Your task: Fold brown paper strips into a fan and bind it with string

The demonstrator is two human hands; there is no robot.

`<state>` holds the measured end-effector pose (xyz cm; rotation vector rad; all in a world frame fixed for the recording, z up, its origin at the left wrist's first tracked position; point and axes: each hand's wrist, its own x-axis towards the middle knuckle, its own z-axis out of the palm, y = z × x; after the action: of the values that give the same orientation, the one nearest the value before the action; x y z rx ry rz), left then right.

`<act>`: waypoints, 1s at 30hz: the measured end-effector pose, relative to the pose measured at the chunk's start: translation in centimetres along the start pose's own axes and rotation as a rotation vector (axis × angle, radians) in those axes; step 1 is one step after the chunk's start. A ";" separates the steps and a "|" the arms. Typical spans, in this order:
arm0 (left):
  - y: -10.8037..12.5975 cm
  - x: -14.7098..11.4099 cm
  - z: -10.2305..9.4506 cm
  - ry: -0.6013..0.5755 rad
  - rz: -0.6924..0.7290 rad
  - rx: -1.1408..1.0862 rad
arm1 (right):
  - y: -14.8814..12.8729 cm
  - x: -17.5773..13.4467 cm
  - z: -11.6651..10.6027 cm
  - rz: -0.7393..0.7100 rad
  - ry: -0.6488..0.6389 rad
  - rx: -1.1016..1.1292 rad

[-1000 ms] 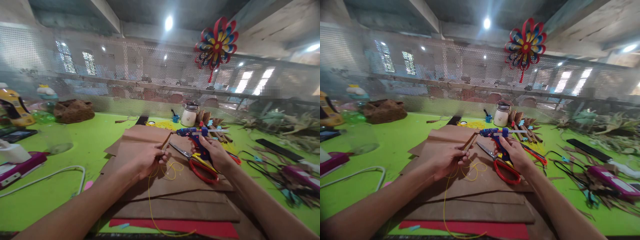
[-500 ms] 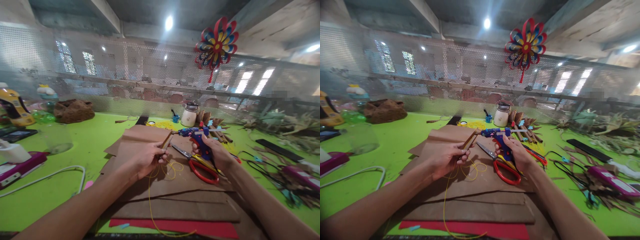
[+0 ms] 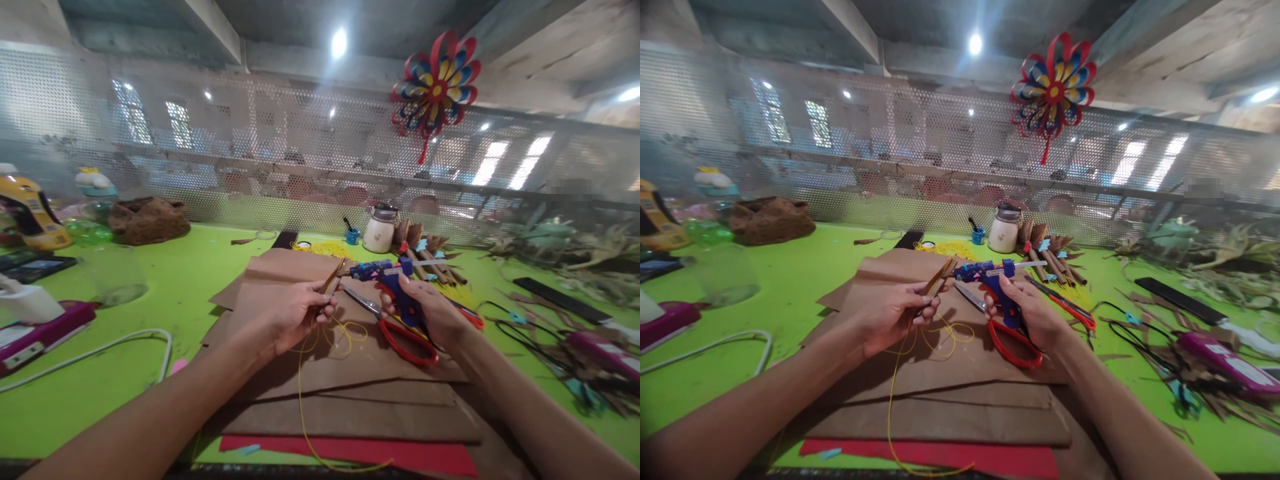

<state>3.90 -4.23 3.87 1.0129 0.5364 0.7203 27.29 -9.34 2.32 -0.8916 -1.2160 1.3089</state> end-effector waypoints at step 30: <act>0.9 -0.4 0.3 -0.042 0.042 -0.124 | 0.1 0.1 -0.1 -0.047 0.075 -0.028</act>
<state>3.60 -4.39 4.83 0.9234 0.4298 0.7594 27.34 -9.26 2.19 -0.9186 -1.1922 1.2136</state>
